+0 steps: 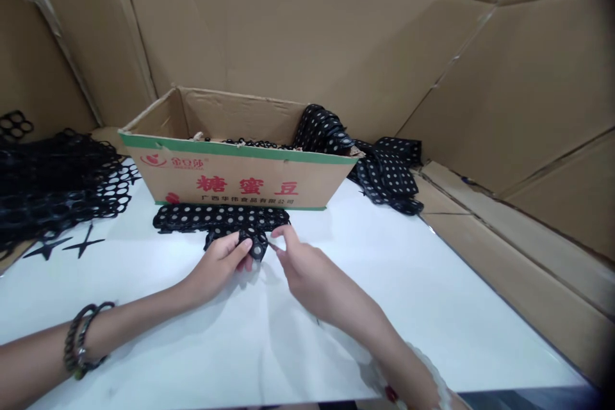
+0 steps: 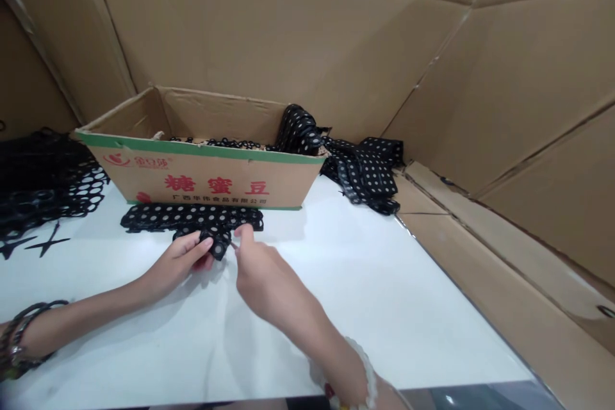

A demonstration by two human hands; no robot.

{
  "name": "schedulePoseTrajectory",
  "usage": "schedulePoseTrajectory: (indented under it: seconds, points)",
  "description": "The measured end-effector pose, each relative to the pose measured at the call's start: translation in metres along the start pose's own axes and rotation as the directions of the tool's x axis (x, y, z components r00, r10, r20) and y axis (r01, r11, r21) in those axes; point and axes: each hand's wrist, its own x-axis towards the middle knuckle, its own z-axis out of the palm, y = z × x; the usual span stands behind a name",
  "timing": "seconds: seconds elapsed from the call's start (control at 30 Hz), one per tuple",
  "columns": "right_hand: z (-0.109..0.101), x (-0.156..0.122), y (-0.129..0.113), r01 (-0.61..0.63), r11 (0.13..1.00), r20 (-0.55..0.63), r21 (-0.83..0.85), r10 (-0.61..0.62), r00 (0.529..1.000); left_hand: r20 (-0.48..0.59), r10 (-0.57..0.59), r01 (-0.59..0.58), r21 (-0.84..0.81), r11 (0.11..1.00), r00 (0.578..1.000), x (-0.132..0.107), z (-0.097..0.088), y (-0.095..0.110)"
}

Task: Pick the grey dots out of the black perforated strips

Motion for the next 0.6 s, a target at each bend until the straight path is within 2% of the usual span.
schedulePoseTrajectory:
  seconds: [0.07,0.2,0.27,0.37,0.47,0.6]
  points:
    - [0.007,-0.005,-0.007,-0.017,0.997,0.006,-0.078,0.018,1.000,-0.004,0.000,0.000,-0.027,1.000,1.000,0.001,0.001,-0.001]
    - [0.008,-0.012,-0.020,-0.112,0.979,-0.096,-0.168,0.097,0.991,-0.005,-0.014,0.013,-0.001,1.000,1.000,-0.001,0.003,0.000]
    - [0.008,-0.017,-0.023,-0.165,0.958,-0.096,-0.234,0.146,0.985,0.072,0.018,-0.022,0.061,0.998,0.997,-0.004,0.004,0.004]
    - [0.014,-0.029,-0.020,-0.258,0.923,-0.059,-0.285,0.252,0.966,0.222,0.075,-0.120,0.194,0.974,0.972,-0.008,0.006,0.011]
    - [0.031,-0.047,-0.012,-0.298,0.947,-0.075,-0.123,0.291,0.954,0.298,0.091,-0.188,0.316,0.930,0.950,-0.013,0.009,0.016]
    - [0.057,-0.068,-0.008,-0.292,0.947,-0.056,0.133,0.302,0.952,0.339,0.106,-0.256,0.435,0.863,0.935,-0.016,0.014,0.013]
